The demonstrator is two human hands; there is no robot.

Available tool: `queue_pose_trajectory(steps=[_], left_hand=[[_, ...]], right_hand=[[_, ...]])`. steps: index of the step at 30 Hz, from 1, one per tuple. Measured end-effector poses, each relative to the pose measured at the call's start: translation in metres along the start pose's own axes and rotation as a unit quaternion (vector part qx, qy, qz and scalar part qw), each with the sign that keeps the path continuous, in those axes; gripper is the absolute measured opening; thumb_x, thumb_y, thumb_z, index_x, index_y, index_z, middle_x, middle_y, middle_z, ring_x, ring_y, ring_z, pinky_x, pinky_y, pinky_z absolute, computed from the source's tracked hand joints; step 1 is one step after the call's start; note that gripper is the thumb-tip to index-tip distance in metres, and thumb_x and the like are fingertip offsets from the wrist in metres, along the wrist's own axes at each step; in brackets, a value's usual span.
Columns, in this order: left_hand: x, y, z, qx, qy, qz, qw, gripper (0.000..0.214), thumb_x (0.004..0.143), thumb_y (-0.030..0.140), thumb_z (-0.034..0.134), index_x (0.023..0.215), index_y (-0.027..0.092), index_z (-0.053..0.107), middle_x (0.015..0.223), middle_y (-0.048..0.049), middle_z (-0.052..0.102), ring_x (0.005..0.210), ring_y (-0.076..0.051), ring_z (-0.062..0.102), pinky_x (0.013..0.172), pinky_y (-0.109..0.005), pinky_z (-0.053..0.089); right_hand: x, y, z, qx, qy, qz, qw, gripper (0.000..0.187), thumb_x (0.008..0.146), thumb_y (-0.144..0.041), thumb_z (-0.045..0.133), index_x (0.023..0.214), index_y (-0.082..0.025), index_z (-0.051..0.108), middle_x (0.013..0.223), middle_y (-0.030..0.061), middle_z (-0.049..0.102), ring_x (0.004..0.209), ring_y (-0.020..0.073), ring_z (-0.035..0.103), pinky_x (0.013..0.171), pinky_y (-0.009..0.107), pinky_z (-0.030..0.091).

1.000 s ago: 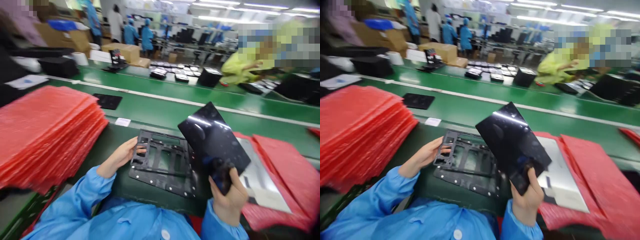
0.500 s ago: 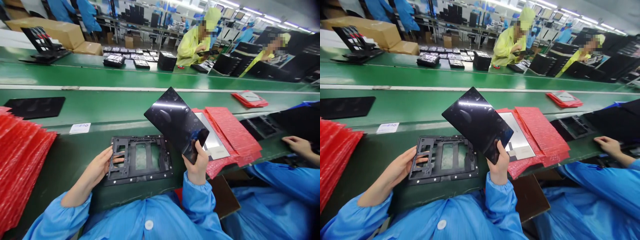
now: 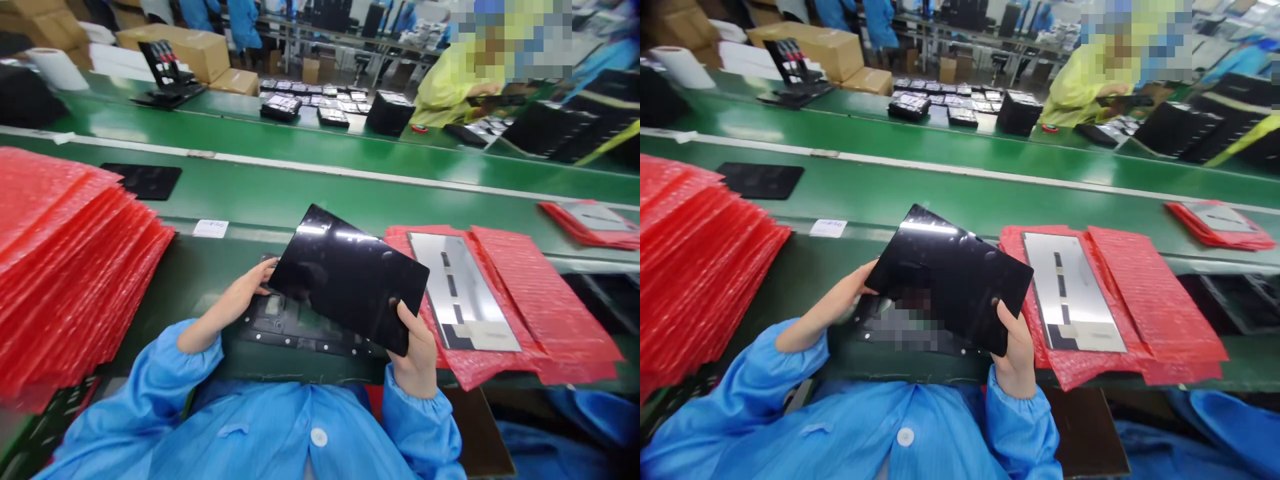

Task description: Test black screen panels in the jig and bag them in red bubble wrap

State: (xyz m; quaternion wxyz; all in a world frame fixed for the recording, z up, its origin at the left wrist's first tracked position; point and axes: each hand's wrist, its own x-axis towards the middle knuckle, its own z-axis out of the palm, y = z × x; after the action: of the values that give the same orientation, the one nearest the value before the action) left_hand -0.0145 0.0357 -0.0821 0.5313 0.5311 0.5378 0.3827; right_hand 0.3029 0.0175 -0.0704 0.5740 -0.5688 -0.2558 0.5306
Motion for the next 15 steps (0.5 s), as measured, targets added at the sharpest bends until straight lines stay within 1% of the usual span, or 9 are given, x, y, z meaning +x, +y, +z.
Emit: queue_pose_trajectory(steps=[1, 3, 4, 5, 6, 8, 11, 13, 15], left_hand=[[0.0, 0.005, 0.001, -0.114, -0.047, -0.011, 0.992, 0.073, 0.093, 0.069, 0.026, 0.144, 0.02, 0.047, 0.131, -0.0129, 0.062, 0.122, -0.03, 0.056, 0.101, -0.042, 0.044], [-0.001, 0.013, 0.003, -0.275, -0.123, -0.031, 0.953, 0.072, 0.093, 0.067, 0.03, 0.14, 0.018, 0.052, 0.125, -0.0137, 0.067, 0.117, -0.031, 0.06, 0.1, -0.043, 0.045], [-0.001, 0.016, 0.003, -0.31, -0.138, -0.038, 0.94, 0.067, 0.094, 0.063, 0.038, 0.138, 0.016, 0.054, 0.122, -0.0139, 0.068, 0.114, -0.031, 0.062, 0.099, -0.043, 0.045], [-0.002, 0.016, 0.003, -0.317, -0.138, -0.041, 0.937, 0.06, 0.093, 0.056, 0.047, 0.136, 0.016, 0.055, 0.12, -0.0136, 0.069, 0.111, -0.03, 0.063, 0.099, -0.043, 0.045], [-0.003, 0.015, 0.003, -0.303, -0.123, -0.041, 0.944, 0.055, 0.092, 0.048, 0.054, 0.136, 0.016, 0.055, 0.119, -0.0127, 0.07, 0.109, -0.029, 0.064, 0.098, -0.042, 0.046], [-0.004, 0.007, 0.002, -0.239, -0.066, -0.024, 0.969, 0.055, 0.089, 0.038, 0.061, 0.14, 0.019, 0.051, 0.116, -0.0103, 0.071, 0.103, -0.026, 0.065, 0.095, -0.041, 0.047], [-0.002, -0.013, 0.002, -0.049, 0.035, 0.021, 0.998, 0.06, 0.089, 0.038, 0.06, 0.144, 0.02, 0.044, 0.101, -0.0066, 0.07, 0.089, -0.022, 0.064, 0.085, -0.037, 0.05], [0.001, -0.025, 0.001, 0.092, 0.088, 0.042, 0.991, 0.057, 0.087, 0.039, 0.062, 0.138, 0.017, 0.05, 0.092, -0.0044, 0.066, 0.079, -0.019, 0.06, 0.078, -0.034, 0.049], [0.003, -0.034, 0.001, 0.166, 0.113, 0.057, 0.978, 0.052, 0.084, 0.039, 0.065, 0.131, 0.016, 0.058, 0.093, -0.004, 0.06, 0.071, -0.016, 0.055, 0.073, -0.032, 0.047]], right_hand=[[-0.003, 0.003, 0.002, -0.009, -0.02, 0.014, 1.0, 0.051, 0.075, -0.043, 0.077, 0.122, -0.024, 0.068, 0.112, 0.0047, 0.075, 0.113, 0.0288, 0.067, 0.098, 0.042, 0.055], [-0.006, 0.007, 0.005, -0.03, -0.067, 0.05, 0.996, 0.055, 0.075, -0.04, 0.078, 0.125, -0.022, 0.066, 0.112, 0.0064, 0.075, 0.108, 0.0299, 0.069, 0.097, 0.044, 0.055], [-0.006, 0.009, 0.007, -0.048, -0.091, 0.062, 0.993, 0.056, 0.075, -0.04, 0.078, 0.127, -0.021, 0.065, 0.113, 0.0073, 0.075, 0.107, 0.0303, 0.069, 0.097, 0.045, 0.055], [-0.004, 0.012, 0.008, -0.075, -0.112, 0.061, 0.989, 0.058, 0.076, -0.041, 0.078, 0.129, -0.021, 0.064, 0.115, 0.0081, 0.074, 0.107, 0.0304, 0.069, 0.098, 0.046, 0.054], [-0.001, 0.015, 0.009, -0.112, -0.126, 0.041, 0.985, 0.061, 0.077, -0.042, 0.077, 0.131, -0.02, 0.062, 0.119, 0.0088, 0.072, 0.11, 0.0305, 0.068, 0.101, 0.046, 0.052], [0.006, 0.021, 0.009, -0.211, -0.119, -0.042, 0.969, 0.068, 0.077, -0.045, 0.076, 0.137, -0.021, 0.056, 0.128, 0.0099, 0.067, 0.118, 0.0303, 0.063, 0.107, 0.048, 0.045], [0.014, 0.033, 0.006, -0.344, -0.091, -0.148, 0.923, 0.076, 0.08, -0.047, 0.072, 0.147, -0.022, 0.045, 0.139, 0.0108, 0.06, 0.128, 0.0292, 0.056, 0.113, 0.048, 0.038], [0.016, 0.04, 0.004, -0.385, -0.091, -0.161, 0.904, 0.076, 0.083, -0.049, 0.068, 0.149, -0.022, 0.041, 0.14, 0.0109, 0.059, 0.128, 0.0286, 0.056, 0.112, 0.047, 0.039], [0.016, 0.044, 0.002, -0.402, -0.091, -0.162, 0.897, 0.076, 0.084, -0.052, 0.066, 0.149, -0.022, 0.041, 0.14, 0.0108, 0.059, 0.127, 0.0286, 0.056, 0.111, 0.046, 0.04]])
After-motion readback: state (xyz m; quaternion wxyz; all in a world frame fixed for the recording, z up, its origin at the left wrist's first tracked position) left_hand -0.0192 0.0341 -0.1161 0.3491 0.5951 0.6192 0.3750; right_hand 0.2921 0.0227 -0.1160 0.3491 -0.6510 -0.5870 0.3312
